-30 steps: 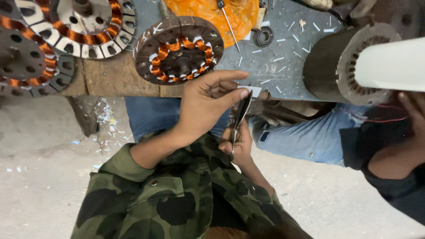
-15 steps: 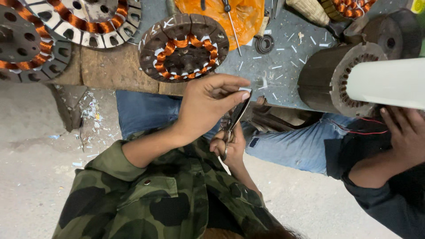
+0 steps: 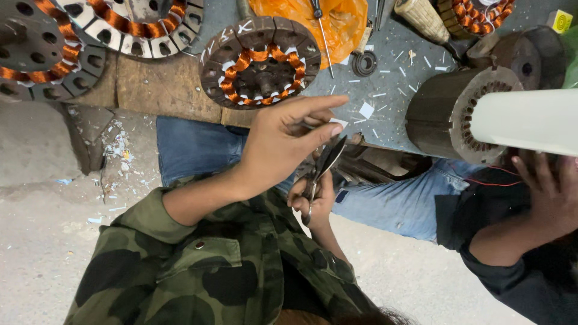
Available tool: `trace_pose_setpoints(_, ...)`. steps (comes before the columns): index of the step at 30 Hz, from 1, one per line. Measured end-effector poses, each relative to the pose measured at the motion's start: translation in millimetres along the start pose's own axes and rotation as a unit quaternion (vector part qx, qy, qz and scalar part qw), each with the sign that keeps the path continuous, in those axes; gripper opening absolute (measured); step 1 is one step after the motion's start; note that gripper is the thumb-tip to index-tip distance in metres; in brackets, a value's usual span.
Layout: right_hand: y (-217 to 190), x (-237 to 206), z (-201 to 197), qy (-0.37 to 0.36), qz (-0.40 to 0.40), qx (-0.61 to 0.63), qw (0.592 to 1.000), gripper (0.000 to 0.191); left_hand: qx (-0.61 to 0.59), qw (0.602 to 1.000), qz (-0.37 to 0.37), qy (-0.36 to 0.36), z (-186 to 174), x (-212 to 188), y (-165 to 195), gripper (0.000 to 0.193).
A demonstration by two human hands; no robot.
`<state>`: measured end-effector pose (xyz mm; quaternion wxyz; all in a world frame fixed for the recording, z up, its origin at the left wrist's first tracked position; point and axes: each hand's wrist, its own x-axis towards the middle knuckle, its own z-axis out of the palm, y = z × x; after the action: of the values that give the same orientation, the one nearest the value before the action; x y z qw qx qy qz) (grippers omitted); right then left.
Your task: The person assembles a motor stator by inserting small white paper shims into the slots between copper windings. They use scissors to cut the shims to size and a small metal tool to press them into place. The person also cuts a larger sheet of white material with scissors.
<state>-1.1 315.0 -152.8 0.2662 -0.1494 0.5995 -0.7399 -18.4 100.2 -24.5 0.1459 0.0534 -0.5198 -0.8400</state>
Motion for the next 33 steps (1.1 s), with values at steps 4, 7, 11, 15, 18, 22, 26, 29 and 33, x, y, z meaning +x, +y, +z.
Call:
trace_pose_setpoints(4,-0.2,-0.3,3.9,-0.006,0.008,0.019,1.0,0.116,0.011,0.999,-0.046,0.006,-3.5,-2.0,0.2,0.039)
trace_pose_setpoints(7,0.3,3.4,5.2,-0.004,-0.001,0.008,1.0,0.111,-0.001,0.999,-0.037,0.009,-3.4,-2.1,0.9,0.04)
trace_pose_setpoints(11,0.9,7.0,8.8,0.014,-0.001,-0.028,1.0,0.107,-0.006,0.999,-0.039,0.014,-4.7,-1.2,2.8,0.039)
trace_pose_setpoints(15,0.4,7.1,10.0,0.026,0.017,-0.021,0.999,0.101,0.018,0.999,-0.044,0.018,-5.2,-0.9,3.0,0.038)
trace_pose_setpoints(18,2.5,5.2,9.1,0.028,0.029,-0.031,0.999,0.095,0.02,0.998,-0.054,0.023,-3.5,-0.7,0.9,0.038)
trace_pose_setpoints(22,3.7,3.8,13.6,0.038,0.043,-0.014,0.998,0.093,0.021,0.998,-0.058,0.025,-2.9,0.4,-1.1,0.035)
trace_pose_setpoints(26,-23.9,13.1,18.6,0.05,0.019,-0.009,0.999,0.101,0.031,0.998,-0.061,0.017,-6.4,-0.5,2.5,0.031)
trace_pose_setpoints(29,-74.3,25.9,12.4,0.101,-0.013,-0.126,0.987,0.093,0.115,0.992,-0.046,0.019,-11.7,-2.6,6.9,0.025)
trace_pose_setpoints(33,-141.9,44.6,10.5,0.189,-0.099,-0.531,0.82,0.092,0.167,0.985,-0.032,0.01,-14.5,-10.4,9.6,0.021)
